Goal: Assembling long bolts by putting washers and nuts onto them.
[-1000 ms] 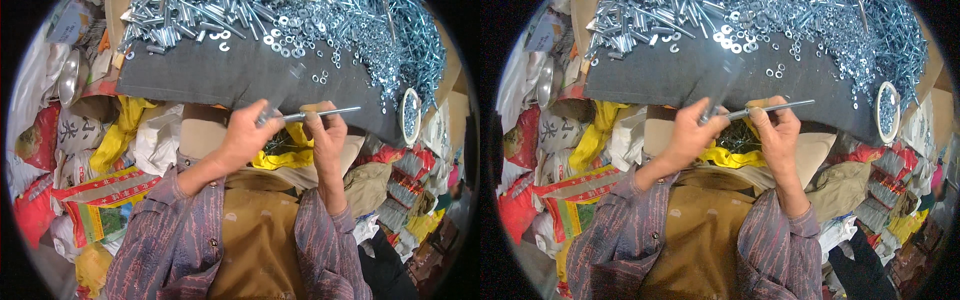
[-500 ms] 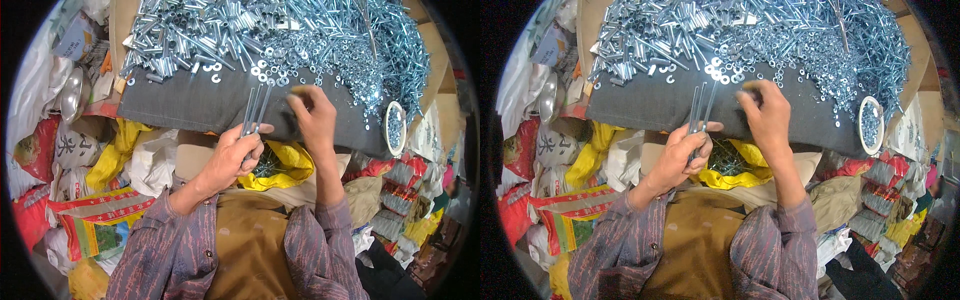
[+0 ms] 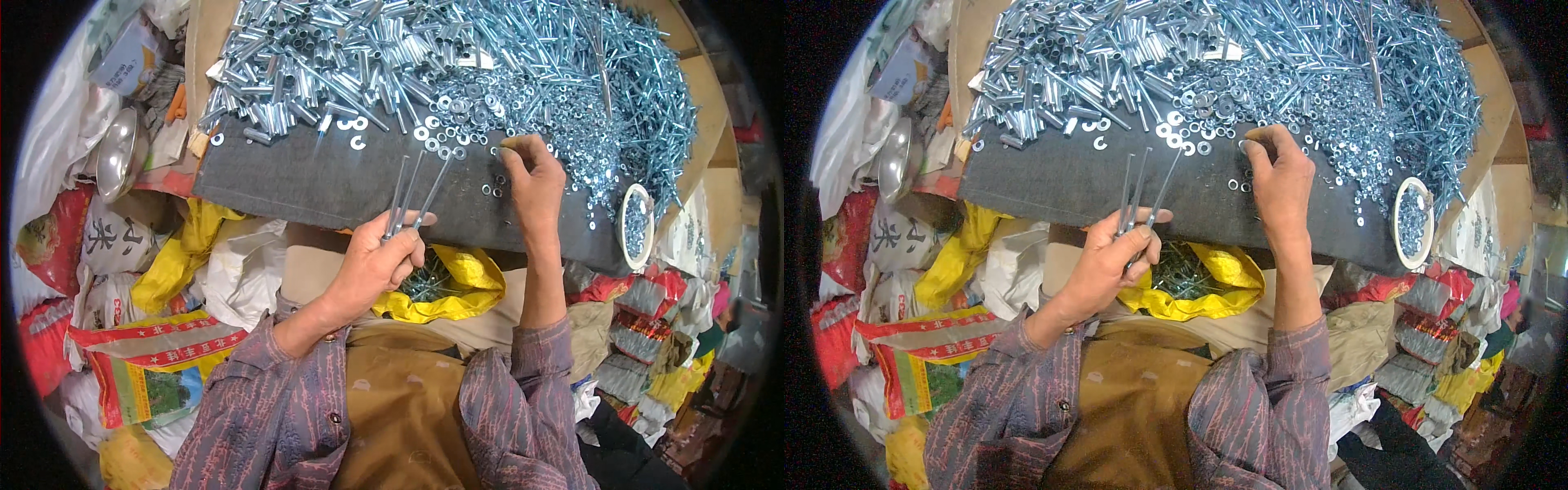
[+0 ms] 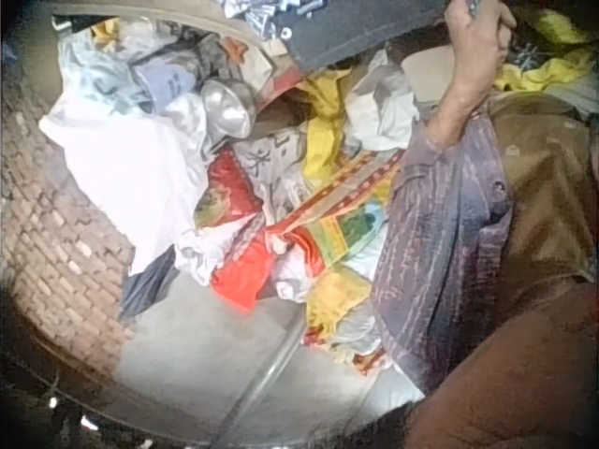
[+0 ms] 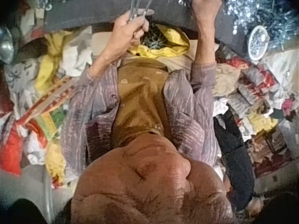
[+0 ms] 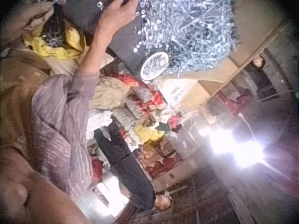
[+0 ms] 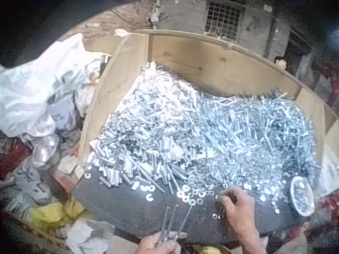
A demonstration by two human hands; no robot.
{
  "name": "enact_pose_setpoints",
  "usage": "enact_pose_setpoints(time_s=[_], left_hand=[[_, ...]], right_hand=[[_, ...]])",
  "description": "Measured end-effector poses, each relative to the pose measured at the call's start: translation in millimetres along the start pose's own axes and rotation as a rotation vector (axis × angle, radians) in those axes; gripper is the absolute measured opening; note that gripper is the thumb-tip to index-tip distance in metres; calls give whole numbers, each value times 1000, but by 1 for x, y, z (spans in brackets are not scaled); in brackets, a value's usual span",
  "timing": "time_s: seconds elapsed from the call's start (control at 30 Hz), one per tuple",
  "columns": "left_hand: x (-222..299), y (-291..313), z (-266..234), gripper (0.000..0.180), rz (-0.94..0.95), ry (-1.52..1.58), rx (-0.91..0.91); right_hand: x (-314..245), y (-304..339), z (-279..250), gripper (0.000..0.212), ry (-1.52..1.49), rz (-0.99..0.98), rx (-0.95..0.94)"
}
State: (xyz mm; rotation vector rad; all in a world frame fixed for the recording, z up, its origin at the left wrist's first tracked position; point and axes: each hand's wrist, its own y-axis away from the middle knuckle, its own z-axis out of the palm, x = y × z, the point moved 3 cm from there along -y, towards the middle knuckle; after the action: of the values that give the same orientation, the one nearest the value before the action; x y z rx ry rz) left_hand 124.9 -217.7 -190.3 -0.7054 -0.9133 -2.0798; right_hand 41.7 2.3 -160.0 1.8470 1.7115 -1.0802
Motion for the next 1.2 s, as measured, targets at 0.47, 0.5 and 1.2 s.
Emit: enact_pose_setpoints(time_s=[0.47, 0.5, 1.2], left_hand=[[-13, -4, 6, 22, 31, -179, 43], [-15, -4, 6, 21, 31, -192, 33], [-23, 0, 24, 17, -451, 416, -266]], right_hand=[[3, -3, 10, 13, 491, -319, -54], [3, -2, 5, 12, 330, -325, -44], [-23, 73, -14, 6, -362, -305, 150]])
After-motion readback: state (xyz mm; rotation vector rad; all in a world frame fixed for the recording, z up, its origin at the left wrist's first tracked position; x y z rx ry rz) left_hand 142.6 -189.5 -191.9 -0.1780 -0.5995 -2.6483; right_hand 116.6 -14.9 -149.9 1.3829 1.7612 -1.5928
